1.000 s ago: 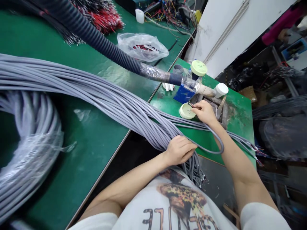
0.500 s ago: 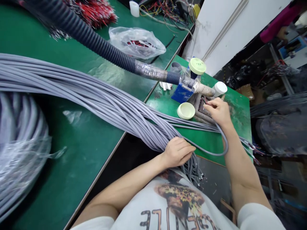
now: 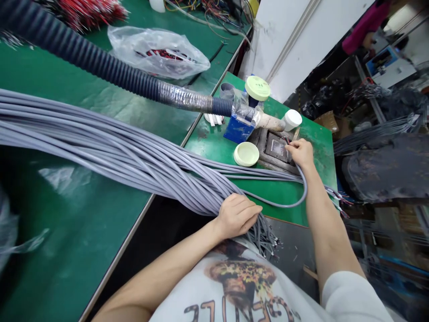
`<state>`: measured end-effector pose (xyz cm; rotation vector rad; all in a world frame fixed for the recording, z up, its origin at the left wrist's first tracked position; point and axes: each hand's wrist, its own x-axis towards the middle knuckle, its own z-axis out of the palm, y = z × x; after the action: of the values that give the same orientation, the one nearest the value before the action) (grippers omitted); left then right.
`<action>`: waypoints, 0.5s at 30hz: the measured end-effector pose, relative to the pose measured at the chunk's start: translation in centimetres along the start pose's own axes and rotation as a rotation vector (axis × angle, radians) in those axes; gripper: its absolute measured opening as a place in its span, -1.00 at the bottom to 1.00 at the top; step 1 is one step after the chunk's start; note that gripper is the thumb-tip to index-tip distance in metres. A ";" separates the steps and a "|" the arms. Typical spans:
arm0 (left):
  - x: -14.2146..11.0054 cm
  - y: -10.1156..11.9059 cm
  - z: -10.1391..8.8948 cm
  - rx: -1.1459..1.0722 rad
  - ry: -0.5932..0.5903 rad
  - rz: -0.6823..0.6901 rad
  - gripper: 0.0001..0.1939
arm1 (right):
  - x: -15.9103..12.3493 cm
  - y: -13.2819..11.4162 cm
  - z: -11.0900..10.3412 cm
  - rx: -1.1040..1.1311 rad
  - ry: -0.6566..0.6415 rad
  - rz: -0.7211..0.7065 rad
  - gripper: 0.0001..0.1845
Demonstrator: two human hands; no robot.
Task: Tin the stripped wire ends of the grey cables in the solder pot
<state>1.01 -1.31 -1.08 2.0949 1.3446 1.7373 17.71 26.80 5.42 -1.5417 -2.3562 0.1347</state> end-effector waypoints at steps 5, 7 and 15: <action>0.0 0.0 0.0 0.012 -0.001 0.002 -0.79 | 0.3 0.0 0.3 -0.032 -0.040 -0.002 -0.80; 0.0 0.0 0.0 0.014 -0.004 0.002 -0.78 | 0.3 0.0 0.5 -0.038 -0.046 0.000 -0.80; 0.0 0.0 0.0 0.020 -0.004 0.003 -0.78 | 0.4 0.1 1.0 -0.037 -0.060 -0.008 -0.82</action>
<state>0.99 -1.28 -1.07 2.1100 1.3644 1.7274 17.30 27.33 4.51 -1.5666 -2.4239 0.1385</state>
